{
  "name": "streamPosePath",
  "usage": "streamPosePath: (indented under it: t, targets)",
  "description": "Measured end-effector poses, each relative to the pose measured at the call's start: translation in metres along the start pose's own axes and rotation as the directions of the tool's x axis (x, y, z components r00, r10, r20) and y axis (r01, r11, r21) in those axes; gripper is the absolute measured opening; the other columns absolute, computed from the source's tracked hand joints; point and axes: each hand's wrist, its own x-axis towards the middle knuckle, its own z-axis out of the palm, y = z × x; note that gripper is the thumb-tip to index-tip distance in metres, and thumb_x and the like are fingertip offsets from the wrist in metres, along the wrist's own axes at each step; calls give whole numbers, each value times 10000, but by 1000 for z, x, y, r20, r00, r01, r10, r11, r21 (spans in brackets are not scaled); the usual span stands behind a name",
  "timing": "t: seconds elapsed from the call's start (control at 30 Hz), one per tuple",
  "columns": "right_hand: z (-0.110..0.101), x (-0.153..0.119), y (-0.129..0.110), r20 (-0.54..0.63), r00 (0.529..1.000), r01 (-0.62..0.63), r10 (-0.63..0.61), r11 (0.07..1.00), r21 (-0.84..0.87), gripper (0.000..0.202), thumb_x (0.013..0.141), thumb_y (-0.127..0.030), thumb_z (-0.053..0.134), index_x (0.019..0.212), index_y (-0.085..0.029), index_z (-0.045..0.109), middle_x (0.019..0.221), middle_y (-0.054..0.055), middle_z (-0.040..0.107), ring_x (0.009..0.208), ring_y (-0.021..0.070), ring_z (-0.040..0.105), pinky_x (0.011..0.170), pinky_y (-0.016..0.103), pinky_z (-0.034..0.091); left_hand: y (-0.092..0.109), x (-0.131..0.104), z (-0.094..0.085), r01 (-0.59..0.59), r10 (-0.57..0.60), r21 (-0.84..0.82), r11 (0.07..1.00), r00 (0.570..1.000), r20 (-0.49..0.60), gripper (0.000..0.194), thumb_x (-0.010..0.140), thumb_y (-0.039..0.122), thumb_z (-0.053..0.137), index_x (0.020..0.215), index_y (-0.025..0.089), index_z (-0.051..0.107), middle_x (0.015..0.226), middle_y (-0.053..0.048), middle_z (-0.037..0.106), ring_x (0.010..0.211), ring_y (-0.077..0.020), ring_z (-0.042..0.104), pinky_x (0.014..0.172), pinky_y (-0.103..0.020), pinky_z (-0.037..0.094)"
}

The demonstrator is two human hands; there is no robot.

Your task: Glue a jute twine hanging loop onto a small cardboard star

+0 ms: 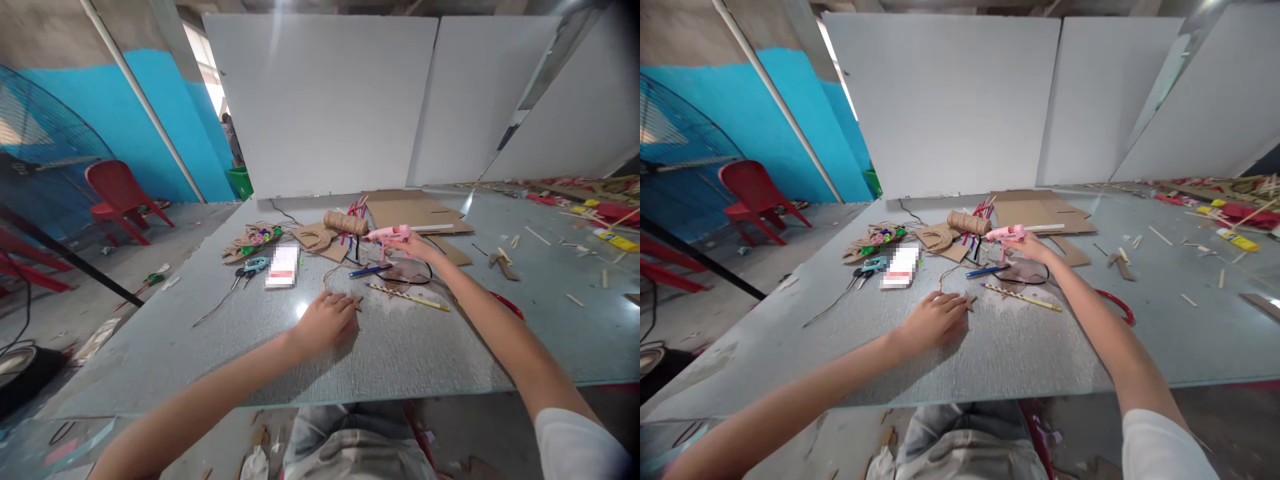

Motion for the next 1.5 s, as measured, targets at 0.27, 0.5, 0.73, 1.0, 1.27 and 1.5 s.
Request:
streamPosePath:
  t: [0.27,0.5,0.73,1.0,1.27,1.5]
  targets:
    - [-18,-30,-29,2,993,-119,120,984,-133,328,889,-366,517,1134,-148,541,1117,66,565,949,184,576,798,372,506,-14,18,15,69,-66,41,997,996,-58,280,906,321,525,1127,150,542,1122,-80,569,957,-187,584,822,-390,508]
    - [14,-75,-50,13,1000,-15,18,967,-254,326,889,-365,517,1137,-155,543,1145,67,556,985,196,565,830,388,494,-31,8,12,-21,23,29,999,996,-82,286,905,319,525,1141,157,538,1162,-85,552,1003,-201,569,856,-411,494]
    - [36,-85,-49,58,997,-34,57,939,-342,318,886,-359,523,1125,-151,549,1126,65,564,962,187,572,809,375,501,-48,4,11,-130,130,1,991,991,-35,294,905,315,526,1157,163,532,1177,-87,546,1019,-206,563,869,-421,487]
    - [43,-81,-50,72,994,-41,81,896,-443,302,884,-372,524,1080,-146,568,1073,58,585,925,172,582,790,359,505,-49,3,10,-154,154,0,988,988,-25,298,905,308,527,1165,162,529,1173,-86,550,1024,-209,564,874,-427,485]
    - [51,-81,-56,114,987,-43,113,871,-490,313,886,-369,521,1102,-146,559,1096,61,577,939,179,579,795,365,504,-48,3,8,-161,161,2,987,987,-21,296,907,305,525,1167,165,528,1171,-86,551,1016,-205,567,868,-421,489]
    - [50,-81,-56,129,984,-42,121,868,-495,320,888,-361,520,1129,-152,547,1130,70,564,961,183,572,810,376,500,-50,3,10,-162,163,6,987,986,-22,306,905,301,528,1178,164,521,1179,-87,546,1026,-210,564,870,-427,489]
